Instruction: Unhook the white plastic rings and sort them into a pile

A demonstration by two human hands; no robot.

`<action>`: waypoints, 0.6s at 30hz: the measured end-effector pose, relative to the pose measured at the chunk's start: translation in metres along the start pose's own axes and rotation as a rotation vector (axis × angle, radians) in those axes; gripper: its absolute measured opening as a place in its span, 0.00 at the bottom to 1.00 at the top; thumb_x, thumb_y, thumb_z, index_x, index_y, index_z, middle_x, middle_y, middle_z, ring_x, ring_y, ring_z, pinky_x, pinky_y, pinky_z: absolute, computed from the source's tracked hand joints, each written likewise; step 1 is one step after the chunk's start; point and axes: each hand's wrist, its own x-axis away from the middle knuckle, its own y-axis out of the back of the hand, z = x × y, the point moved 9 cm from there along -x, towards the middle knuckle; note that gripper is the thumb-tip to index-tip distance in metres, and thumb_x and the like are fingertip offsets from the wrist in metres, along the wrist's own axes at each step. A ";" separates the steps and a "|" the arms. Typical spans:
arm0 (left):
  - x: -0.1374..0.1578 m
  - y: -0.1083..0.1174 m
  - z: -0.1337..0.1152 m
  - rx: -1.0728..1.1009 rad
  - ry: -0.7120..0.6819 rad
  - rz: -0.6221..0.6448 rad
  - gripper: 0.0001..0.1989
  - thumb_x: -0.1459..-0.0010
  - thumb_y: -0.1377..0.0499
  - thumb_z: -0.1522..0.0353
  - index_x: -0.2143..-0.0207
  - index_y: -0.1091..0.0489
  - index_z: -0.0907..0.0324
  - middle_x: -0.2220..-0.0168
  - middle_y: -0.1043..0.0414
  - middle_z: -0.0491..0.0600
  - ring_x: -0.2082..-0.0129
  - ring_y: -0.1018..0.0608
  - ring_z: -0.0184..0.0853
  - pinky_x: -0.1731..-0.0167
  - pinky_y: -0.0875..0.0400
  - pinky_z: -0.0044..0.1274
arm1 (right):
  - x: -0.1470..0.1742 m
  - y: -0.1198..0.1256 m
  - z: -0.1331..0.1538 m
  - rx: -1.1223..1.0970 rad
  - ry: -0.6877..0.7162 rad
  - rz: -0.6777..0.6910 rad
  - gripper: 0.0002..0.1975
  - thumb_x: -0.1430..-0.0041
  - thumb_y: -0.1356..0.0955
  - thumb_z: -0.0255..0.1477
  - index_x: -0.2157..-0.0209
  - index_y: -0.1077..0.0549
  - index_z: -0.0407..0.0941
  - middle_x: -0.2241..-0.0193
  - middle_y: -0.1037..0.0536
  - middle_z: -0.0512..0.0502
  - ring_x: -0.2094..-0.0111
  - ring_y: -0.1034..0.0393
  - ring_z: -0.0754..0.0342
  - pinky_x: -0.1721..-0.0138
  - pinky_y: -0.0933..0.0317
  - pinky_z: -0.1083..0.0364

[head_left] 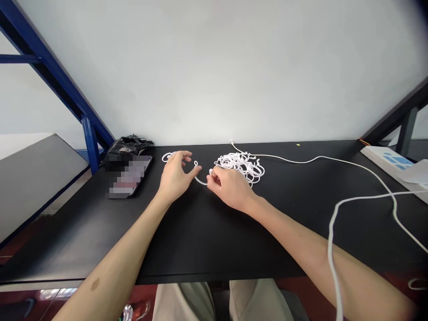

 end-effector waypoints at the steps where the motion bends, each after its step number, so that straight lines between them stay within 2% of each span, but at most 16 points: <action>1: -0.003 -0.002 0.004 0.010 -0.013 0.012 0.21 0.44 0.38 0.58 0.50 0.33 0.57 0.56 0.26 0.50 0.58 0.27 0.39 0.56 0.30 0.31 | 0.000 0.002 -0.002 0.007 -0.012 -0.018 0.12 0.36 0.38 0.30 0.74 0.34 0.44 0.80 0.30 0.53 0.79 0.42 0.61 0.75 0.54 0.58; 4: -0.008 -0.011 0.010 -0.107 -0.125 0.067 0.22 0.37 0.46 0.56 0.46 0.34 0.57 0.49 0.27 0.54 0.48 0.31 0.45 0.46 0.37 0.38 | 0.000 0.011 -0.013 0.071 -0.049 -0.061 0.13 0.36 0.39 0.32 0.74 0.33 0.44 0.79 0.28 0.51 0.78 0.40 0.59 0.75 0.54 0.57; 6: -0.010 -0.013 0.028 -0.283 -0.046 0.067 0.24 0.35 0.51 0.55 0.43 0.35 0.58 0.41 0.33 0.60 0.41 0.37 0.53 0.45 0.41 0.46 | 0.000 0.024 -0.026 0.146 -0.102 -0.106 0.15 0.35 0.41 0.33 0.74 0.31 0.45 0.78 0.26 0.49 0.77 0.37 0.57 0.74 0.55 0.57; 8: -0.010 -0.015 0.041 -0.399 0.011 0.084 0.24 0.35 0.51 0.56 0.44 0.33 0.59 0.40 0.35 0.63 0.40 0.39 0.58 0.46 0.42 0.50 | -0.002 0.040 -0.043 0.221 -0.181 -0.159 0.17 0.34 0.42 0.34 0.73 0.30 0.45 0.76 0.25 0.47 0.75 0.34 0.55 0.75 0.55 0.56; 13: -0.007 -0.010 0.036 -0.499 -0.048 0.057 0.13 0.38 0.49 0.63 0.56 0.30 0.58 0.53 0.26 0.61 0.48 0.33 0.57 0.52 0.40 0.46 | -0.005 0.060 -0.078 0.376 -0.374 -0.160 0.21 0.33 0.44 0.37 0.69 0.26 0.43 0.69 0.21 0.40 0.71 0.27 0.48 0.74 0.51 0.54; 16: -0.004 -0.008 0.024 -0.428 -0.091 0.065 0.08 0.39 0.48 0.67 0.59 0.32 0.56 0.60 0.23 0.56 0.53 0.32 0.52 0.54 0.41 0.45 | -0.005 0.063 -0.088 0.382 -0.440 -0.161 0.22 0.33 0.43 0.41 0.61 0.26 0.40 0.66 0.20 0.37 0.68 0.25 0.45 0.72 0.46 0.53; 18: -0.001 -0.008 0.010 -0.341 -0.139 0.079 0.07 0.39 0.48 0.69 0.59 0.33 0.56 0.62 0.23 0.54 0.54 0.31 0.50 0.53 0.41 0.44 | -0.004 0.063 -0.088 0.366 -0.439 -0.188 0.22 0.33 0.43 0.41 0.56 0.26 0.40 0.63 0.20 0.36 0.66 0.25 0.44 0.71 0.44 0.53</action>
